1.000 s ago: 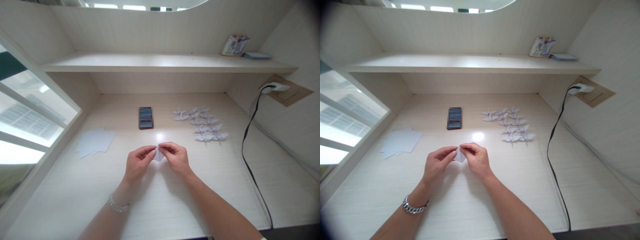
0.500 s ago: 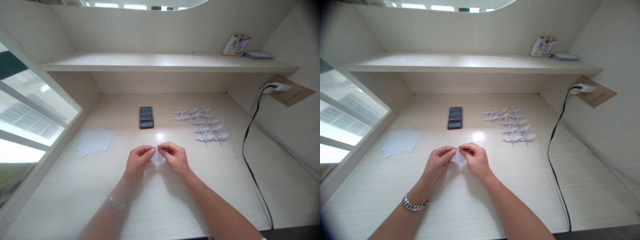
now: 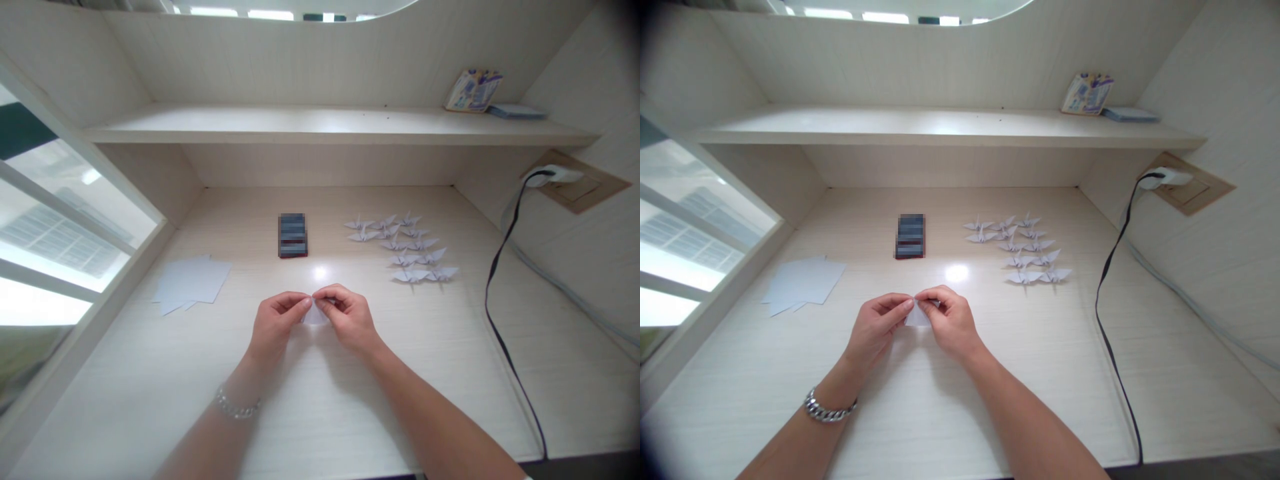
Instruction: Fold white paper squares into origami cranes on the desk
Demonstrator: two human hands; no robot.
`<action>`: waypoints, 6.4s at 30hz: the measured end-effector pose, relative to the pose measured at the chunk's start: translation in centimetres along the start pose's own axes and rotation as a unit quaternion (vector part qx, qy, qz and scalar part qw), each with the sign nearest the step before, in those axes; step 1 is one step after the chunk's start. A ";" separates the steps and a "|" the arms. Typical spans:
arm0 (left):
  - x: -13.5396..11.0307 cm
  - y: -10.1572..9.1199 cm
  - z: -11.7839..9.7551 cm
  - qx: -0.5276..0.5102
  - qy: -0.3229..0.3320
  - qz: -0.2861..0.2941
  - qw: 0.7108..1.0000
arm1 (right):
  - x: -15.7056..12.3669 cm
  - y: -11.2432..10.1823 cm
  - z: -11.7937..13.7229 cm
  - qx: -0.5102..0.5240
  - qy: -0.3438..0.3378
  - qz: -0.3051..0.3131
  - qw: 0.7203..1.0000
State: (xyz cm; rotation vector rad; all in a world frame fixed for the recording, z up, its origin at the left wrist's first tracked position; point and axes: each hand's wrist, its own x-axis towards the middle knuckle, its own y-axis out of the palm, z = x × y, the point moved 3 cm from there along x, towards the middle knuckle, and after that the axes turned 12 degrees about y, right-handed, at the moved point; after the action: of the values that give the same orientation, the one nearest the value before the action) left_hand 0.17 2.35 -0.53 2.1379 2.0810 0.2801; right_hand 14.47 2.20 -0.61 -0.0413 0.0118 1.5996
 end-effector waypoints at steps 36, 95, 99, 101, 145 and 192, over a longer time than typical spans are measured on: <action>-0.1 0.0 0.1 0.021 0.040 0.010 0.999 | 0.4 0.0 -0.4 0.074 0.068 -0.013 0.995; 0.2 -0.1 0.3 0.048 0.050 0.007 0.998 | -0.2 -0.1 0.2 -0.046 0.030 -0.008 0.998; 0.1 -0.1 0.1 0.050 0.054 0.014 0.997 | -0.3 0.0 0.1 -0.044 0.029 -0.027 0.998; 0.1 -0.1 0.1 0.066 0.056 0.017 0.996 | -0.3 0.0 0.2 -0.052 0.022 -0.032 0.998; 0.9 -1.1 1.2 -0.072 0.071 -0.100 0.990 | -0.9 0.4 0.9 -0.086 0.038 -0.029 0.995; 1.0 -1.8 1.4 0.023 0.037 -0.179 0.983 | 0.0 0.3 -0.4 -0.100 0.083 0.012 0.992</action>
State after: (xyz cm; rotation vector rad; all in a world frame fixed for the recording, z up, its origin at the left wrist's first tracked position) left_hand -1.26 3.41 -2.29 1.7516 2.4819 0.2728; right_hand 14.16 2.23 -1.00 -0.3300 -0.0187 1.6128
